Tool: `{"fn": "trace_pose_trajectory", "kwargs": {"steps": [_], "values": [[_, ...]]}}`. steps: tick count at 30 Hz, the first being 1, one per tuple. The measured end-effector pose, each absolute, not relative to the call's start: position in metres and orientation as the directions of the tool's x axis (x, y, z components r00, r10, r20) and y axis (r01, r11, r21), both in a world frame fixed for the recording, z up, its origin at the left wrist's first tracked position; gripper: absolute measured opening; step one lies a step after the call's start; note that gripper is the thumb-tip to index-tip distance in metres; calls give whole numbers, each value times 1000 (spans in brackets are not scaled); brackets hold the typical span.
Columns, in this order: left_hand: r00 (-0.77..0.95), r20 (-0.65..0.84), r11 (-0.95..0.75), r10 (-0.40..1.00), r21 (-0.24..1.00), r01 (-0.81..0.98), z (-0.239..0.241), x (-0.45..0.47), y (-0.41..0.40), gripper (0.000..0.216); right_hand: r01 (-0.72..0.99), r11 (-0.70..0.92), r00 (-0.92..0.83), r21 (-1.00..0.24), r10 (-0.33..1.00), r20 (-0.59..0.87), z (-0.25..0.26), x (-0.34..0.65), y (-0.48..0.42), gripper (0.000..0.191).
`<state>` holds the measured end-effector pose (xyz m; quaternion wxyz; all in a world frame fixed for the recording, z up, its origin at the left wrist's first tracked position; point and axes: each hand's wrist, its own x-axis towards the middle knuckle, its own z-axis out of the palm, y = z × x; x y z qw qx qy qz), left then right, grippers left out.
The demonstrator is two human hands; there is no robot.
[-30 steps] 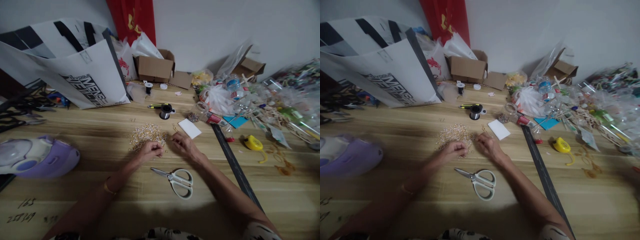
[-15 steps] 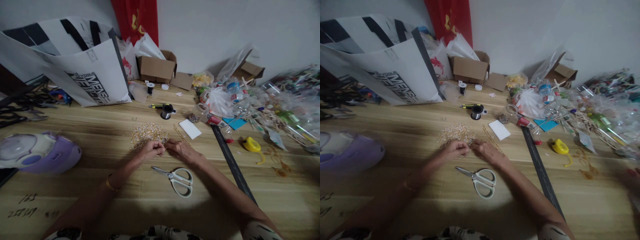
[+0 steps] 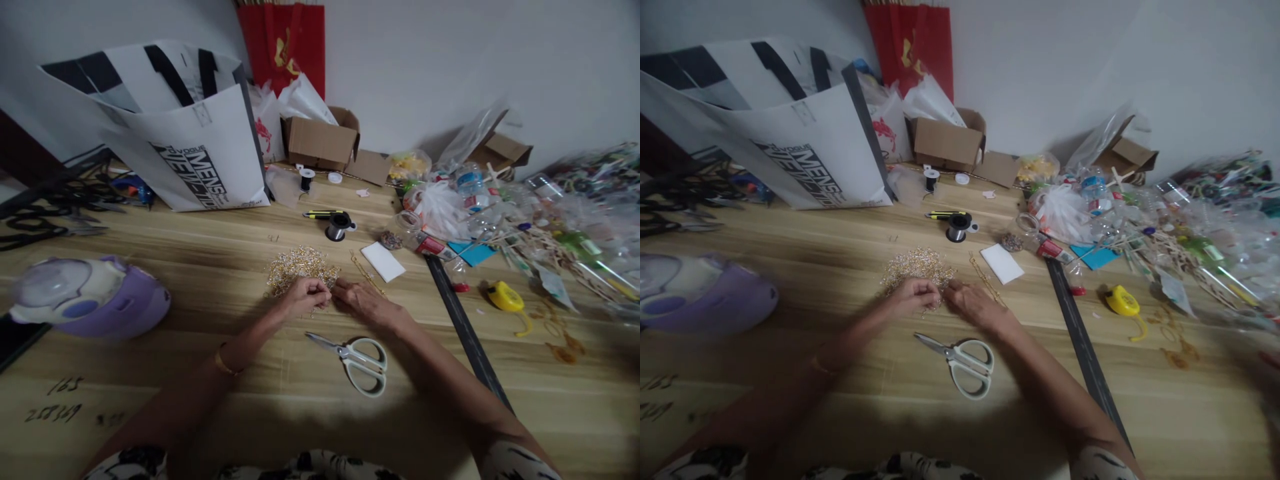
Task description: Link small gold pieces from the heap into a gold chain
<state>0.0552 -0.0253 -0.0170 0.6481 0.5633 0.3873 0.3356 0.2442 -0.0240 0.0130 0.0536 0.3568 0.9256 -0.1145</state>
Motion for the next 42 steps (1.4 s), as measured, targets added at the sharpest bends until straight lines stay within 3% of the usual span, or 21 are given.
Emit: {"fn": "trace_pose_trajectory", "kwargs": {"steps": [10, 18, 25, 33, 42], "values": [[472, -132, 170, 872, 985, -38, -17, 49, -20, 28, 595, 628, -749, -502, 660, -62, 13, 252, -21, 19], [462, -150, 176, 874, 984, -13, -15, 48, -19, 28, 585, 558, -724, -589, 687, -68, 16, 256, -20, 16], [439, -140, 161, 887, 987, -11, -16, 46, -18, 27, 586, 580, -726, -566, 685, -50, 23, 258, -21, 17], [435, -119, 130, 892, 992, 6, -15, 47, -17, 23, 596, 675, -748, -434, 664, 6, 17, 263, -19, 11], [409, -121, 122, 905, 992, 23, -12, 50, -20, 22, 522, 626, -731, -579, 678, 73, 30, 259, -21, 14]]}}
